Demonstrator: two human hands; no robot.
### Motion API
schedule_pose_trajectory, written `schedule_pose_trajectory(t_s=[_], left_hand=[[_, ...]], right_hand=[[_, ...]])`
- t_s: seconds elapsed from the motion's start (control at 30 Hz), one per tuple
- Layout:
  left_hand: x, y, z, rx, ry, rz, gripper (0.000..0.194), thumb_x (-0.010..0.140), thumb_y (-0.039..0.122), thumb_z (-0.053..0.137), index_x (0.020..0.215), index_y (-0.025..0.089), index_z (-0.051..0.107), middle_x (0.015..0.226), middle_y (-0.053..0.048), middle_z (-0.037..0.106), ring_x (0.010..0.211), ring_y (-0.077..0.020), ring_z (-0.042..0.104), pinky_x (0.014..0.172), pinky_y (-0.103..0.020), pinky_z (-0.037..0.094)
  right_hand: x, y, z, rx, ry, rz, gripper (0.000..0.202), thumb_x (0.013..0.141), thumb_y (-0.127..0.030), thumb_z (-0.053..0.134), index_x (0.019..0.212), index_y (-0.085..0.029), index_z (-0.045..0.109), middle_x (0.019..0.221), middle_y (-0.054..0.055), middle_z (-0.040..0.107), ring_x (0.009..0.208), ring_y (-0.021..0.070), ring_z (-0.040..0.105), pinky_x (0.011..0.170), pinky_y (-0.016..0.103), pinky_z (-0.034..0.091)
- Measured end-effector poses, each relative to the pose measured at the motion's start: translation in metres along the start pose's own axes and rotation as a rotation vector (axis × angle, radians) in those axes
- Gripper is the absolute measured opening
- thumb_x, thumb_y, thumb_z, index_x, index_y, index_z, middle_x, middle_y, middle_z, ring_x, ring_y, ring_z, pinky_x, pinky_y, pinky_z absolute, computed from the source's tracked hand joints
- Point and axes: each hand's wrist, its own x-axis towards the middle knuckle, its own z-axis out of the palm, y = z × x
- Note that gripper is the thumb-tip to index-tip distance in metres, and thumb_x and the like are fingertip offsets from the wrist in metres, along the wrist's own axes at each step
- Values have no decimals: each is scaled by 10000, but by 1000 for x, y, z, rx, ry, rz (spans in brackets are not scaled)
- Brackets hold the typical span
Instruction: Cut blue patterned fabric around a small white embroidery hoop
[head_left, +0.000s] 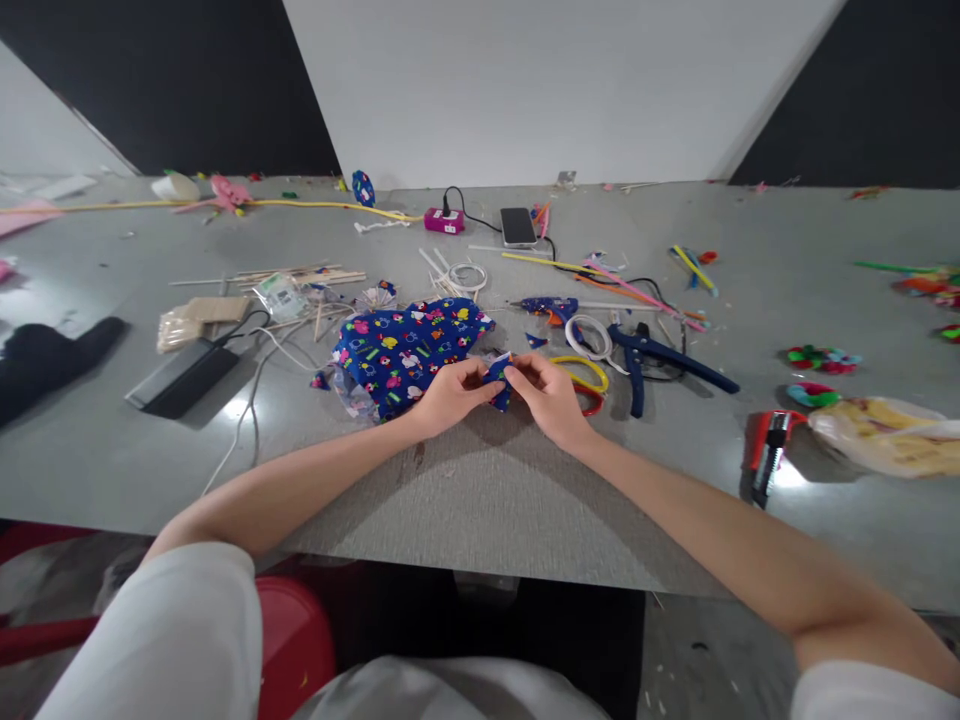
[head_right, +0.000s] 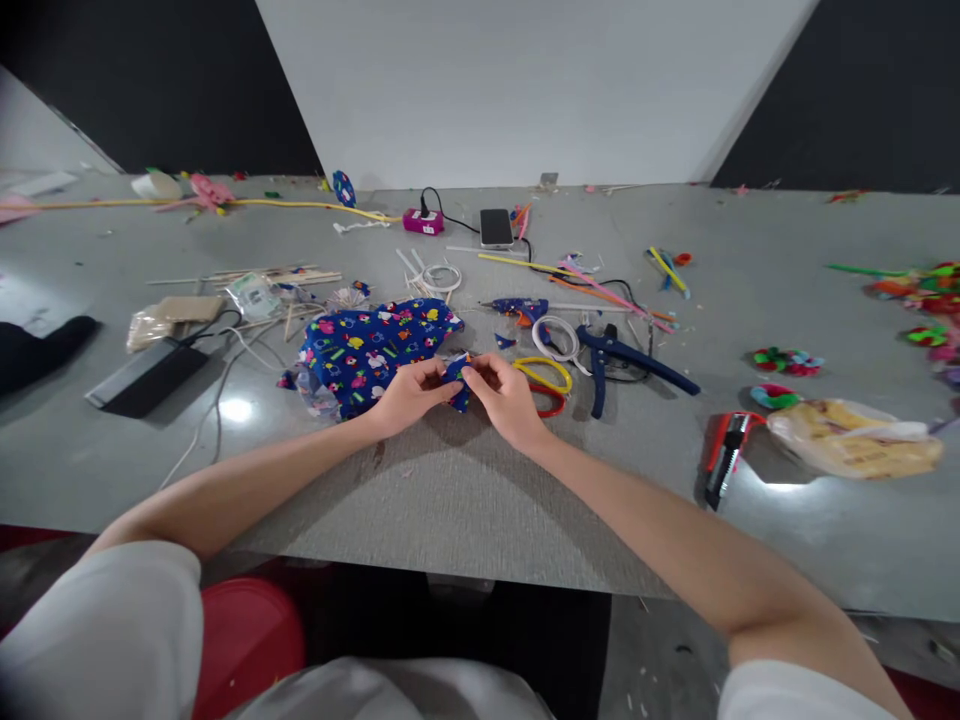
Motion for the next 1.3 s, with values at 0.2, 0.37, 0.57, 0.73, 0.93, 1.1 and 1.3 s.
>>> schedule_pose_trajectory(t_s=[0.2,0.37,0.57,0.73,0.93,1.1,1.3], left_hand=[[0,2,0,25,-11,-8,354,910,461,745,775,183,571,678,23,576,616,-105,479,586,-246,353],[-1,5,2,-45,-25,11,319,928,491,716,902,196,597,746,26,573,662,-119,529,624,-246,422],[-2,7,2,27,-38,79,431,1015,513,594,731,191,555,685,12,526,668,-136,487,636,-274,380],[-1,5,-1,71,-20,74,446,1004,497,623,687,194,544,646,17,524,639,-136,468,612,-274,345],[-1,2,-1,40,-27,52,377,966,488,682,749,183,635,700,3,616,662,-134,529,627,-263,389],[-1,2,-1,44,-35,39,363,950,475,700,754,176,637,694,5,610,638,-120,509,607,-258,376],[-1,3,1,1,-25,32,332,959,465,682,792,185,620,705,10,582,650,-125,515,615,-262,398]], right_hand=[[0,-4,-1,-30,42,-27,296,934,-528,732,981,-238,695,924,38,724,807,204,673,757,347,551],[0,-8,0,1,48,-24,330,911,-563,736,965,-242,683,910,42,714,775,206,665,721,350,559],[1,-8,0,7,50,-25,308,911,-540,740,966,-241,690,907,38,719,786,206,666,744,352,554],[0,-7,1,-3,45,-28,291,918,-526,735,966,-243,692,922,38,723,827,212,674,782,360,562],[1,-1,1,45,45,-24,377,837,-537,828,1005,-244,662,941,32,708,843,208,668,776,349,559],[0,-3,0,-25,55,-40,339,839,-553,831,883,-237,717,831,19,700,766,198,637,715,332,514],[1,-6,-1,-16,102,-17,365,862,-605,792,865,-241,771,781,21,699,705,196,606,677,338,476]])
